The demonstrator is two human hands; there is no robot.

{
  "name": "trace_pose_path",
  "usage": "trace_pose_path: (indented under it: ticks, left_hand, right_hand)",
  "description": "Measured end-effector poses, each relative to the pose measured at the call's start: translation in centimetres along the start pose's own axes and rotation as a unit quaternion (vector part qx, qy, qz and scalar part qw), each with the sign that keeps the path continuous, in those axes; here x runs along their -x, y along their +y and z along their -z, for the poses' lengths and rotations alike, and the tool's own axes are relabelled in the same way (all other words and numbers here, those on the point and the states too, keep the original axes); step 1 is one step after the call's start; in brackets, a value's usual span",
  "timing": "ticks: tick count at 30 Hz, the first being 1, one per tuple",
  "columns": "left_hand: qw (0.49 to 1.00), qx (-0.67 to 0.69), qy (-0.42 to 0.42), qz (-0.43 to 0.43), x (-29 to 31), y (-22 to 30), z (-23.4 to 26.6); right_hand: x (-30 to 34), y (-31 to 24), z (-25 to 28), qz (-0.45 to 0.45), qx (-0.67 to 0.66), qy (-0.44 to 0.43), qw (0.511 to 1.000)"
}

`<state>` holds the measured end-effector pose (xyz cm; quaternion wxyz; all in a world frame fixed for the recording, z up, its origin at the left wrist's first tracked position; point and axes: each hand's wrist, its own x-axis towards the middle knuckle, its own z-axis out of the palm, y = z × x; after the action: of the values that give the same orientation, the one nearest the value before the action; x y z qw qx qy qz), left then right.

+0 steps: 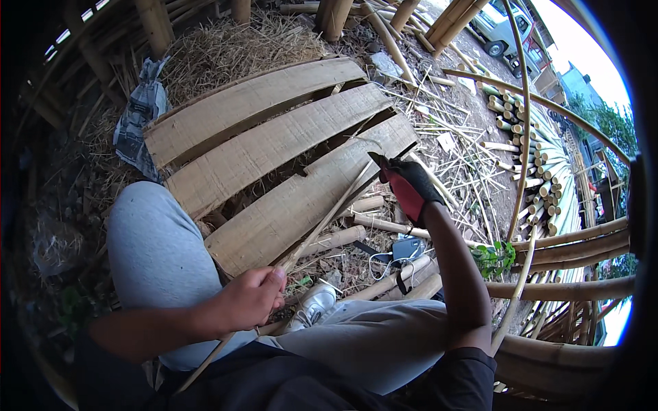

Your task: The person peels and shaves a thin strip of bamboo with a knife while holding it against a wooden crate.

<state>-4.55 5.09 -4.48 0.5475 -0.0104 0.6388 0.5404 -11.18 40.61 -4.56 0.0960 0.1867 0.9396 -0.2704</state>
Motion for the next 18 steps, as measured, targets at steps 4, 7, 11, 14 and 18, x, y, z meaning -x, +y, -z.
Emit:
trace_pose_path:
  ticks: [4, 7, 11, 14, 18]
  left_hand:
    - [1.0, -0.025, 0.003, 0.005, -0.2, 0.3, -0.4]
    - [0.994, -0.078, 0.005, -0.077, -0.9, -1.2, -0.1]
    - [0.978, -0.17, 0.061, -0.105, -0.6, -0.9, -0.4]
    - [0.945, -0.259, 0.106, -0.167, -0.5, -0.9, -0.1]
    - [0.934, -0.303, 0.102, -0.158, -0.3, 0.2, -0.1]
  right_hand:
    - [-1.1, 1.5, -3.2, 0.062, 0.091, 0.026, 0.994]
    - [-2.0, 1.7, -3.3, 0.071, 0.113, 0.053, 0.99]
    - [-2.8, 1.0, -2.8, 0.064, 0.148, -0.001, 0.987]
    - [-2.6, 0.2, -2.0, 0.043, 0.149, -0.05, 0.987]
    - [-2.8, 0.9, -2.0, 0.004, 0.07, -0.085, 0.994]
